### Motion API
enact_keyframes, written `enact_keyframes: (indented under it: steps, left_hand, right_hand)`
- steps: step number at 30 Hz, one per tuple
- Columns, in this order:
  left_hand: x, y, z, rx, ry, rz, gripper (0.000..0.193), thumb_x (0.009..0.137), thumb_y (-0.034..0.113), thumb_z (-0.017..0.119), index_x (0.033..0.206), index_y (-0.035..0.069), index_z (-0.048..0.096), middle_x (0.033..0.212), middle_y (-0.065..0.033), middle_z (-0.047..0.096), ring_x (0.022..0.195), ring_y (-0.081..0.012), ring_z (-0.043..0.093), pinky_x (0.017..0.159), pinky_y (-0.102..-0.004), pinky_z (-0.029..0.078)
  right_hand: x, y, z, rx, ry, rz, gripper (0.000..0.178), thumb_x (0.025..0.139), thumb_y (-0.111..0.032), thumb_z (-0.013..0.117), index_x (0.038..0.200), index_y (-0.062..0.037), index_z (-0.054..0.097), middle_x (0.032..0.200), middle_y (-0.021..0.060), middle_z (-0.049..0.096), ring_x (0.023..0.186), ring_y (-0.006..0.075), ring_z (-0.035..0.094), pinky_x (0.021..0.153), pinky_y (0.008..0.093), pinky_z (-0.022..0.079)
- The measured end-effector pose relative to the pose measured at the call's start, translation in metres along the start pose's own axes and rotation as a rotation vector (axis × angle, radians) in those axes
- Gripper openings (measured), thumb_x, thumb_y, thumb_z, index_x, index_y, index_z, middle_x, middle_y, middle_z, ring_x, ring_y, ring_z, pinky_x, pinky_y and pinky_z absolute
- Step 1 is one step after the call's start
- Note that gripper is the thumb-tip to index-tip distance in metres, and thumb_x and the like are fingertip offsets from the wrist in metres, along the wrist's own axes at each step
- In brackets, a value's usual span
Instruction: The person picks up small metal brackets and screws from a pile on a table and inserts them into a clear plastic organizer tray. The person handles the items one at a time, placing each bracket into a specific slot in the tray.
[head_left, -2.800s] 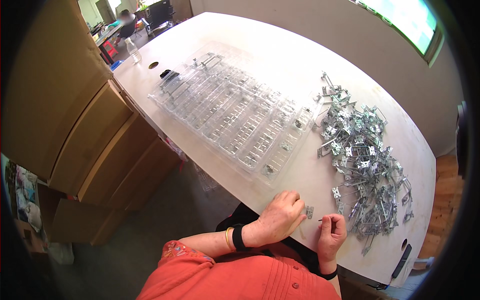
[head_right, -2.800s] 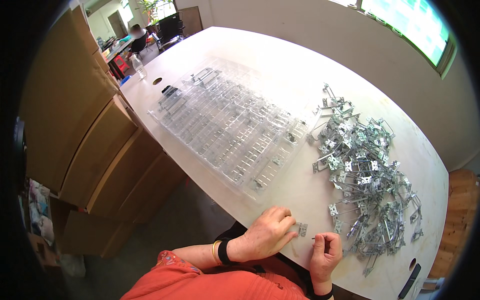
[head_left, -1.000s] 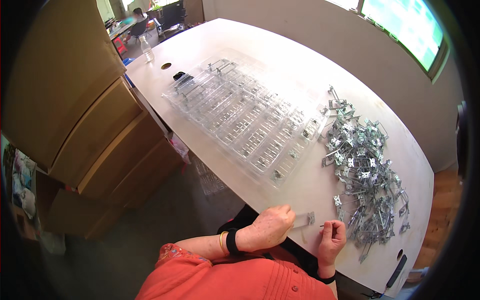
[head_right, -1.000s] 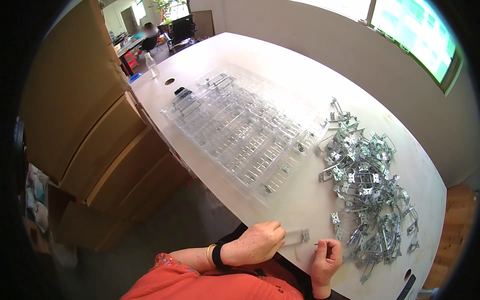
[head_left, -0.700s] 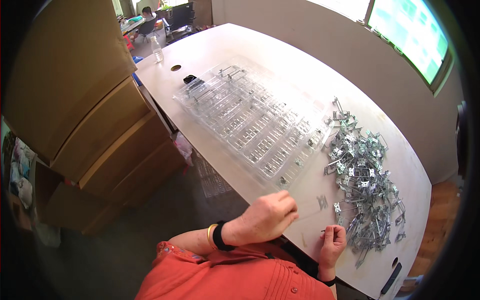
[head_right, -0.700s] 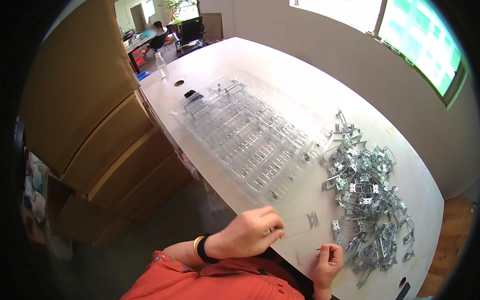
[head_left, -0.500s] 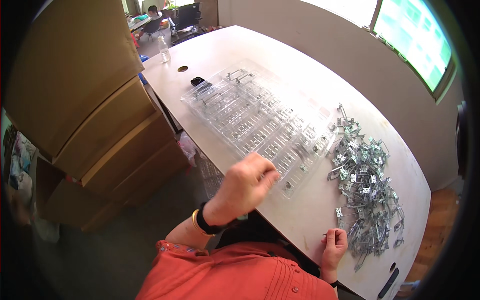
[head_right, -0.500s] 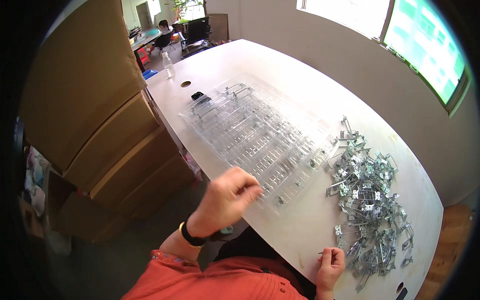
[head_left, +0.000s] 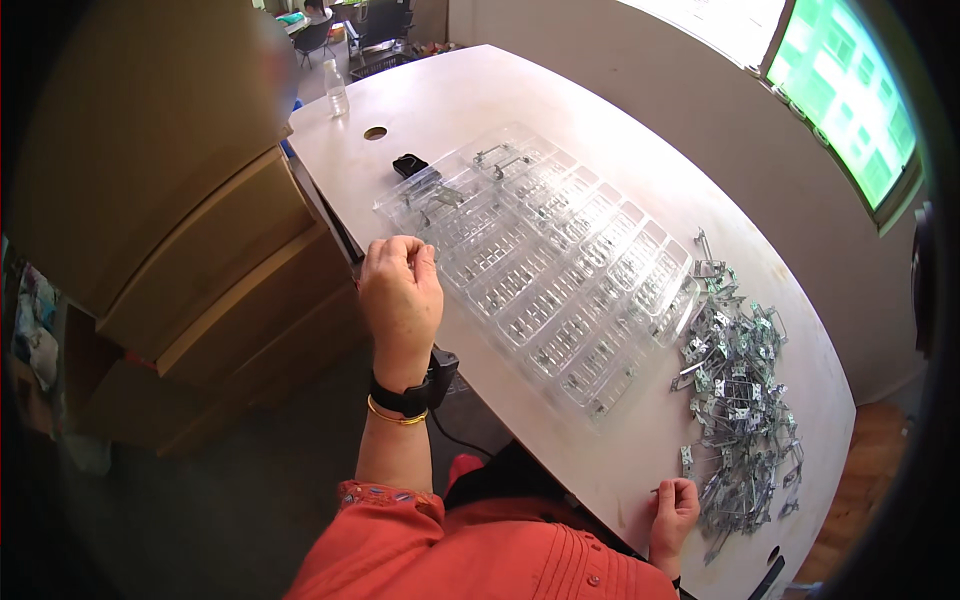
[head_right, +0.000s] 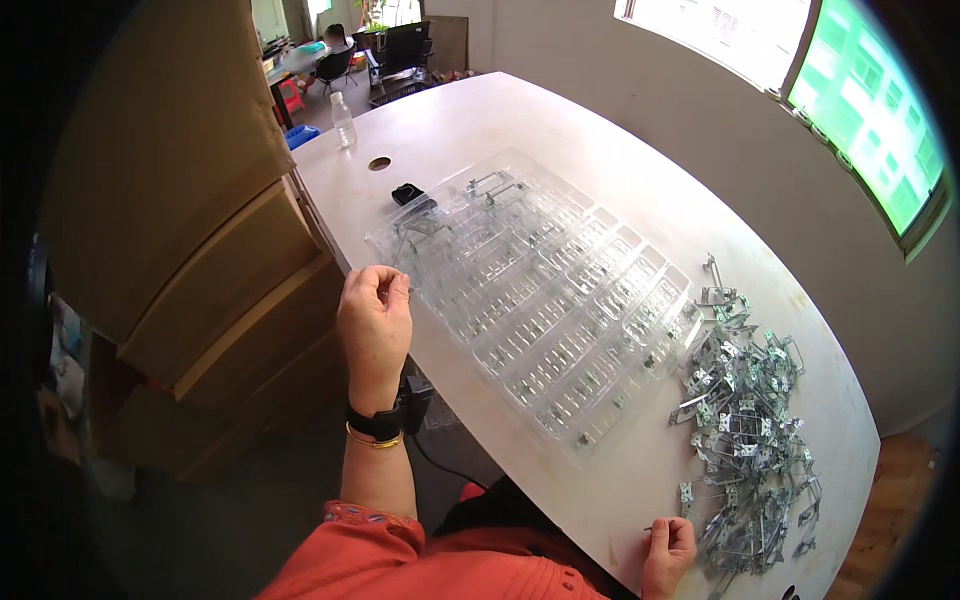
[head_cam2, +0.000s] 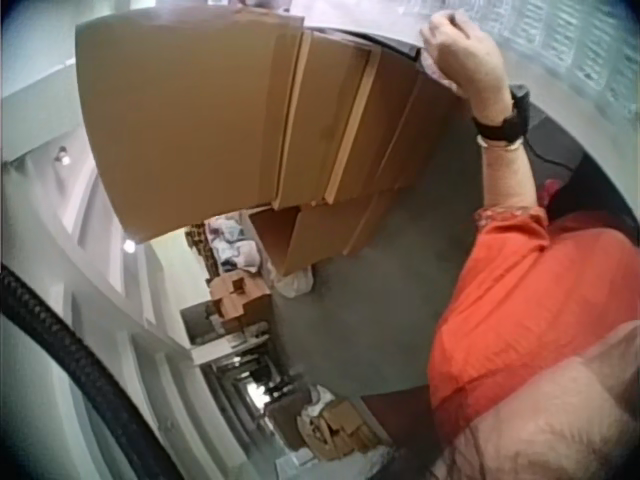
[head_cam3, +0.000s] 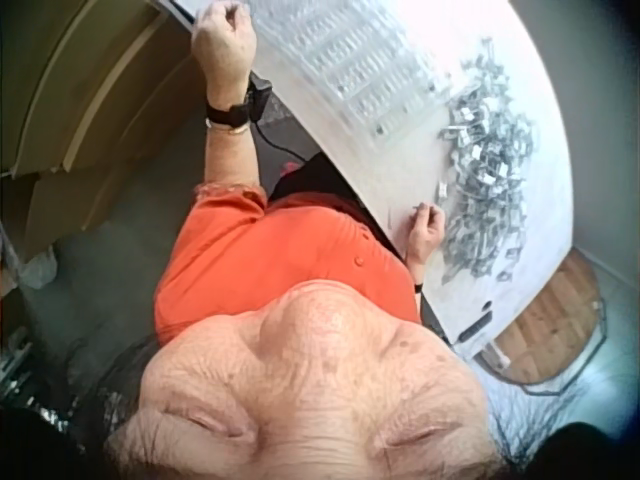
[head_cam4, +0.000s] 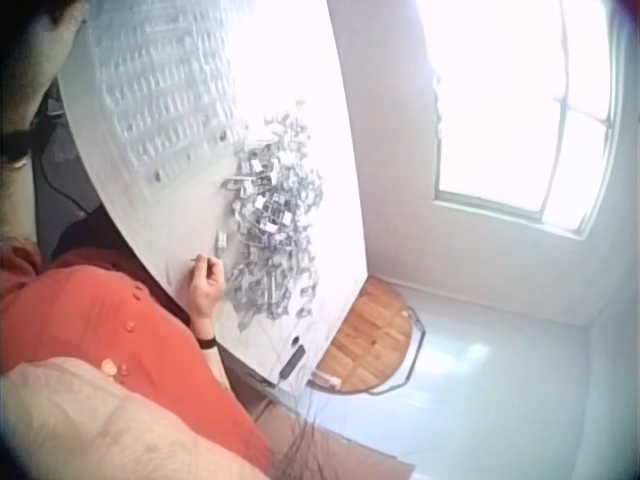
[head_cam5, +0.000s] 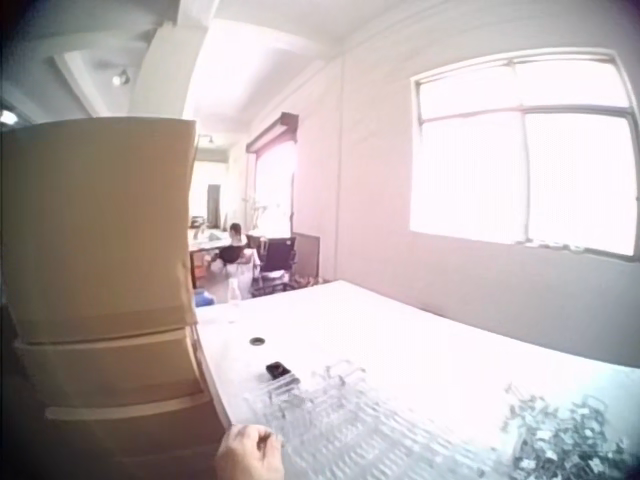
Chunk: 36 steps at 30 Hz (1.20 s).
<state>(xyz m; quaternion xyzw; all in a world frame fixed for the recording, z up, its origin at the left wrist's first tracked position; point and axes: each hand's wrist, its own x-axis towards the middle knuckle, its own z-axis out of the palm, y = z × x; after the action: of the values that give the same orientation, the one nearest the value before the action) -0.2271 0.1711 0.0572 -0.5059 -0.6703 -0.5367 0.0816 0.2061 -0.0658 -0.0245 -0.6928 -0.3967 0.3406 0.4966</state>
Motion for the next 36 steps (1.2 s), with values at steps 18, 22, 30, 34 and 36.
enact_keyframes:
  steps: [18,22,30,34,36]
  left_hand:
    - [0.028,-0.006,0.045,0.101,-0.197,0.114,0.007,0.090,0.009,0.079,0.092,0.006,0.072,0.091,-0.0098,0.069,0.091,-0.0332,0.067,0.089,-0.0462,0.049]
    - [0.032,-0.006,0.052,0.136,-0.216,0.117,0.007,0.089,0.009,0.079,0.092,0.006,0.073,0.091,-0.0096,0.069,0.093,-0.0325,0.067,0.089,-0.0462,0.048]
    - [0.032,-0.008,0.054,0.195,-0.276,0.127,0.007,0.089,0.010,0.079,0.091,0.007,0.074,0.091,-0.0099,0.069,0.093,-0.0316,0.067,0.089,-0.0462,0.046]
    - [0.030,-0.009,0.055,0.166,-0.260,0.133,0.007,0.089,0.011,0.080,0.088,0.007,0.074,0.089,-0.0098,0.069,0.093,-0.0314,0.067,0.089,-0.0459,0.046]
    - [0.030,-0.009,0.055,0.172,-0.259,0.124,0.007,0.089,0.012,0.080,0.087,0.007,0.075,0.088,-0.0097,0.069,0.093,-0.0312,0.067,0.089,-0.0457,0.046]
  right_hand:
    - [0.008,-0.004,0.020,-0.084,0.004,0.029,0.018,0.108,-0.016,0.071,0.097,-0.0075,0.059,0.078,-0.0036,0.061,0.066,0.0051,0.054,0.061,0.0219,0.042]
    - [0.009,-0.005,0.021,-0.116,0.017,0.028,0.018,0.108,-0.016,0.071,0.097,-0.0079,0.060,0.077,-0.0040,0.061,0.064,0.0046,0.053,0.060,0.0212,0.041]
    - [0.009,-0.008,0.023,-0.148,0.038,0.027,0.020,0.108,-0.017,0.071,0.094,-0.0086,0.060,0.075,-0.0053,0.059,0.062,0.0030,0.050,0.056,0.0207,0.038]
    - [0.009,-0.004,0.022,-0.146,0.040,0.014,0.020,0.108,-0.017,0.072,0.094,-0.0087,0.059,0.074,-0.0058,0.058,0.061,0.0026,0.048,0.056,0.0206,0.037]
    - [0.008,-0.006,0.022,-0.151,0.043,0.022,0.021,0.108,-0.018,0.072,0.094,-0.0087,0.059,0.074,-0.0059,0.058,0.061,0.0025,0.048,0.055,0.0207,0.036]
